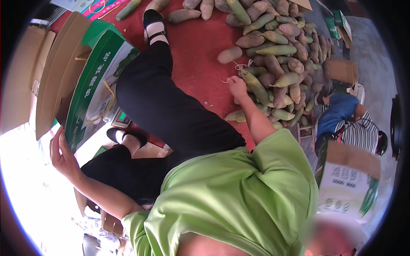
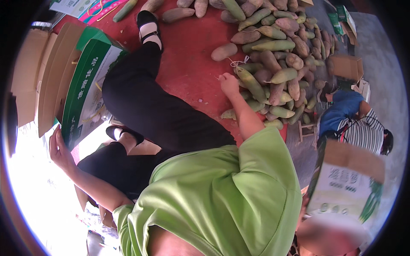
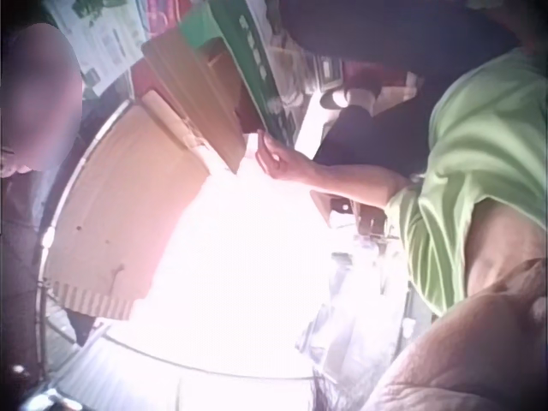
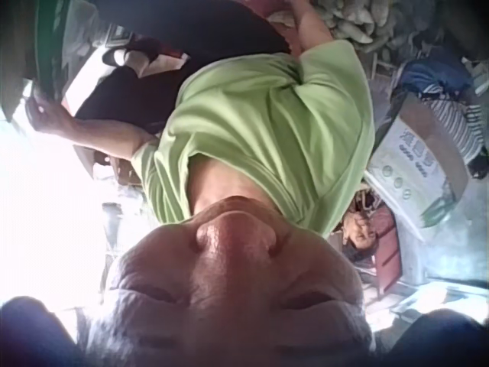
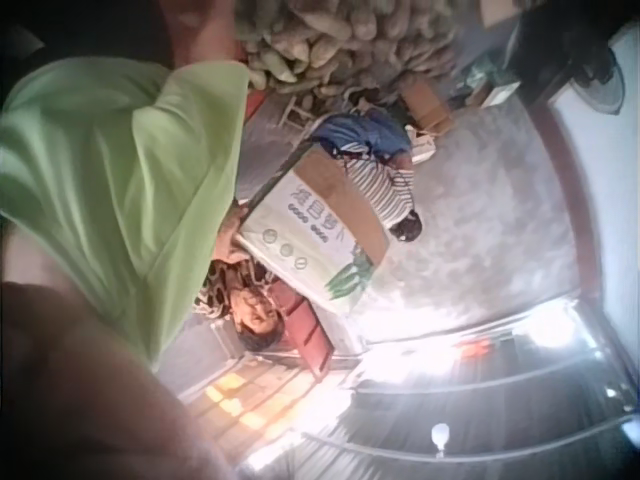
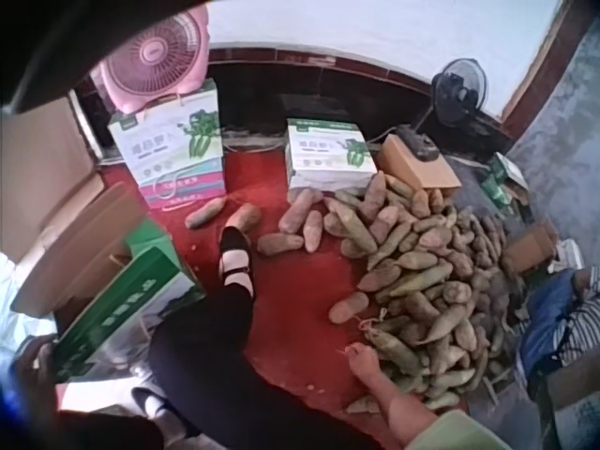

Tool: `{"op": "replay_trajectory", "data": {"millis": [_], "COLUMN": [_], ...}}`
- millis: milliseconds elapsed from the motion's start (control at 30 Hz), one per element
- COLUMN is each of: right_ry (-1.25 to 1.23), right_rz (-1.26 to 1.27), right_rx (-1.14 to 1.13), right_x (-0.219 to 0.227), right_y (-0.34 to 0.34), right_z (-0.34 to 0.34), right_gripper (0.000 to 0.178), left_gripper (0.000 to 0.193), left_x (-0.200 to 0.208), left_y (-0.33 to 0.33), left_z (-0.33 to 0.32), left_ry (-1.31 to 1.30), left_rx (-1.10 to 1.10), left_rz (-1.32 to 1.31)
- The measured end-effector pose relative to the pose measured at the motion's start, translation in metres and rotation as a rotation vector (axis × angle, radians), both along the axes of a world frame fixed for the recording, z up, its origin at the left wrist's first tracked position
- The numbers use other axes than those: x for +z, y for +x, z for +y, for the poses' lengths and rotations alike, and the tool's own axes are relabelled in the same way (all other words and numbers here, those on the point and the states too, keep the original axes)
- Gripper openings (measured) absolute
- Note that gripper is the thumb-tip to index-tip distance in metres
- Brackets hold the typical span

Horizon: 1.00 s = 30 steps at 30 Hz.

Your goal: The recorder is picking up radishes from a pile on the floor and putting them into cardboard boxes for packaging.

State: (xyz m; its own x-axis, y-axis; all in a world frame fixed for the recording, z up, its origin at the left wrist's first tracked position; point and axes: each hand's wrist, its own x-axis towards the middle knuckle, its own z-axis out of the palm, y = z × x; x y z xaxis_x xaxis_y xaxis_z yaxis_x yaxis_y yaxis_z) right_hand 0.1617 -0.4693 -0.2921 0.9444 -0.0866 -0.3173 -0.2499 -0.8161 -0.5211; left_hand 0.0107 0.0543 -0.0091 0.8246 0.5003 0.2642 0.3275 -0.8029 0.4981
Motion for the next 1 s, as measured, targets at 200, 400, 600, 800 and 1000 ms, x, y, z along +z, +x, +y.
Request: {"op": "replay_trajectory", "data": {"millis": [200,400,600,800,1000], "right_ry": [-0.507,-0.815,-0.927,-0.941,-0.928], "right_rz": [-0.102,0.266,0.490,0.502,0.419], "right_rx": [0.171,0.194,0.248,0.361,0.593], "right_x": [0.006,0.018,0.020,0.013,-0.002], "right_y": [0.034,0.030,0.036,0.015,-0.001], "right_z": [-0.050,-0.065,-0.048,-0.030,-0.032], "right_gripper": [0.027,0.053,0.066,0.064,0.059], "left_gripper": [0.018,0.015,0.016,0.020,0.016], "left_x": [0.003,0.010,0.016,0.016,0.022], "left_y": [-0.004,0.004,0.008,0.006,0.004], "left_z": [0.000,-0.015,-0.022,-0.017,-0.019], "left_ry": [-0.053,-0.041,-0.008,0.054,0.028], "left_rx": [0.015,0.013,0.020,0.022,0.011], "left_rz": [-0.073,-0.085,-0.087,-0.095,0.001]}}
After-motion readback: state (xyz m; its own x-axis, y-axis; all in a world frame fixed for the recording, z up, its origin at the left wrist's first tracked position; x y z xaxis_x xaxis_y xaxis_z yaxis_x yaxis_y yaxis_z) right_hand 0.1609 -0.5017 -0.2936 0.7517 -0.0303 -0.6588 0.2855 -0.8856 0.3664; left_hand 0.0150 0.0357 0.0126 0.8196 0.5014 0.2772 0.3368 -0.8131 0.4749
